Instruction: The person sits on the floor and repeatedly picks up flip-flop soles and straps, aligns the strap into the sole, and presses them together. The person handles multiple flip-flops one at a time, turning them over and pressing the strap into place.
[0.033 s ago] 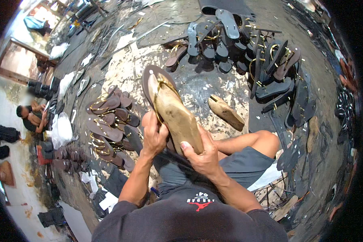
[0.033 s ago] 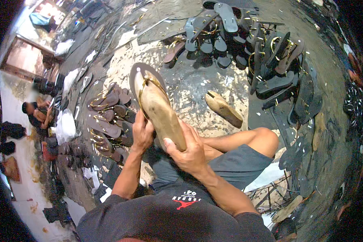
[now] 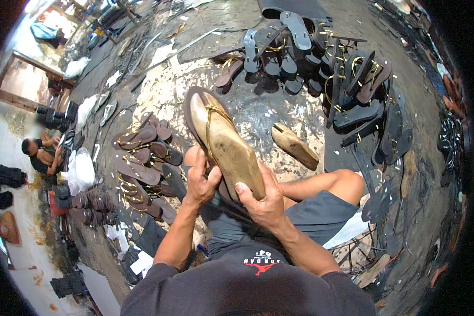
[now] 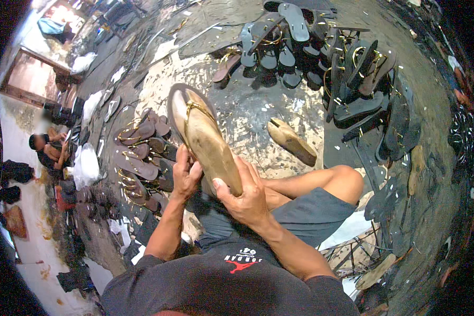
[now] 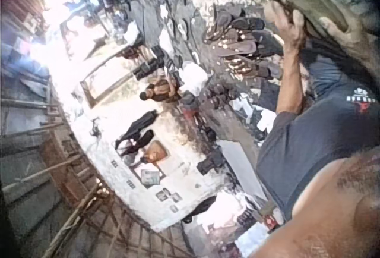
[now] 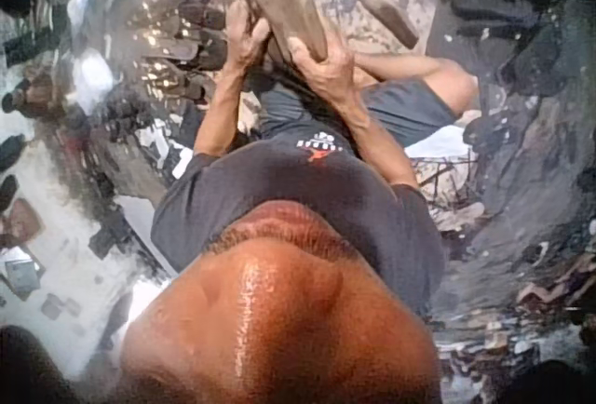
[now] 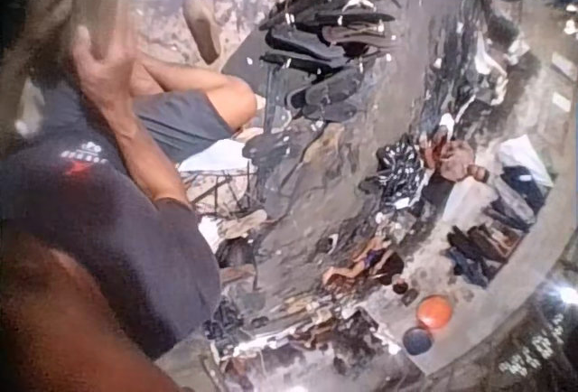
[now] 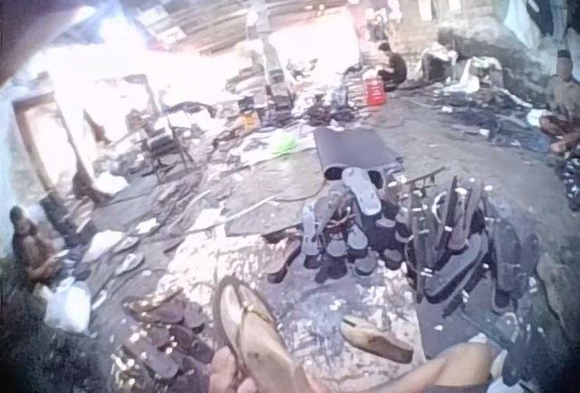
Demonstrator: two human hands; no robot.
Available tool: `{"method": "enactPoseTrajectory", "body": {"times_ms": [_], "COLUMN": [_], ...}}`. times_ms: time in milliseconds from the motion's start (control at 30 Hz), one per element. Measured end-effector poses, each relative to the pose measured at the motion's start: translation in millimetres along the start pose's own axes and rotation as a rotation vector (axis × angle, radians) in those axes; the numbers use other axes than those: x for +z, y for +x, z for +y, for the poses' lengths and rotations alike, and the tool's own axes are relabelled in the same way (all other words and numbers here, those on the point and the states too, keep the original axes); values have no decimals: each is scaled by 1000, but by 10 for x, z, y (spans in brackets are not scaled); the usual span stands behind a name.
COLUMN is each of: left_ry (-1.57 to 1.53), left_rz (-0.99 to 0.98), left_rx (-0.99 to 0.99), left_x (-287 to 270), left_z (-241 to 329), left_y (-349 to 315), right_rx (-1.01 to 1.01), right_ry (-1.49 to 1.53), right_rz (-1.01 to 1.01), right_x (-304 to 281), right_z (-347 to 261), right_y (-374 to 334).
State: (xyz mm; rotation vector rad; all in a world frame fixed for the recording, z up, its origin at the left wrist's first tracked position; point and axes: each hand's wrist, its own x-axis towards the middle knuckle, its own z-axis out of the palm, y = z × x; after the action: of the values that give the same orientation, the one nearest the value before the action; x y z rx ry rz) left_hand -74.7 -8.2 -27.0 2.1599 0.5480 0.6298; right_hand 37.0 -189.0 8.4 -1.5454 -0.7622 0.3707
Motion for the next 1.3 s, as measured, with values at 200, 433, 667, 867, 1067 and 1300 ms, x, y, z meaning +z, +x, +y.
{"method": "enactPoseTrajectory", "body": {"times_ms": [200, 433, 667, 867, 1067, 1300], "left_ry": [-1297, -1290, -639, -1075, -1243, -1209], "left_rz": [140, 259, 230, 108, 139, 114], "left_rx": [23, -34, -366, -613, -783, -865], "left_x": [-556, -237, 298, 171, 79, 42], "left_z": [447, 627, 702, 1251, 1454, 1545], "left_y": [1145, 1019, 60, -629, -872, -815], "right_rx": [-308, -421, -352, 398, 1020, 882], "right_ry": [-25, -20, -239, 375, 1052, 767], "right_rz": [42, 134, -198, -454, -381, -427], "right_x": [72, 180, -33, -599, -469, -718], "right_z": [21, 73, 296, 263, -212, -185], "right_y": [-56, -106, -125, -487, -731, -958]}}
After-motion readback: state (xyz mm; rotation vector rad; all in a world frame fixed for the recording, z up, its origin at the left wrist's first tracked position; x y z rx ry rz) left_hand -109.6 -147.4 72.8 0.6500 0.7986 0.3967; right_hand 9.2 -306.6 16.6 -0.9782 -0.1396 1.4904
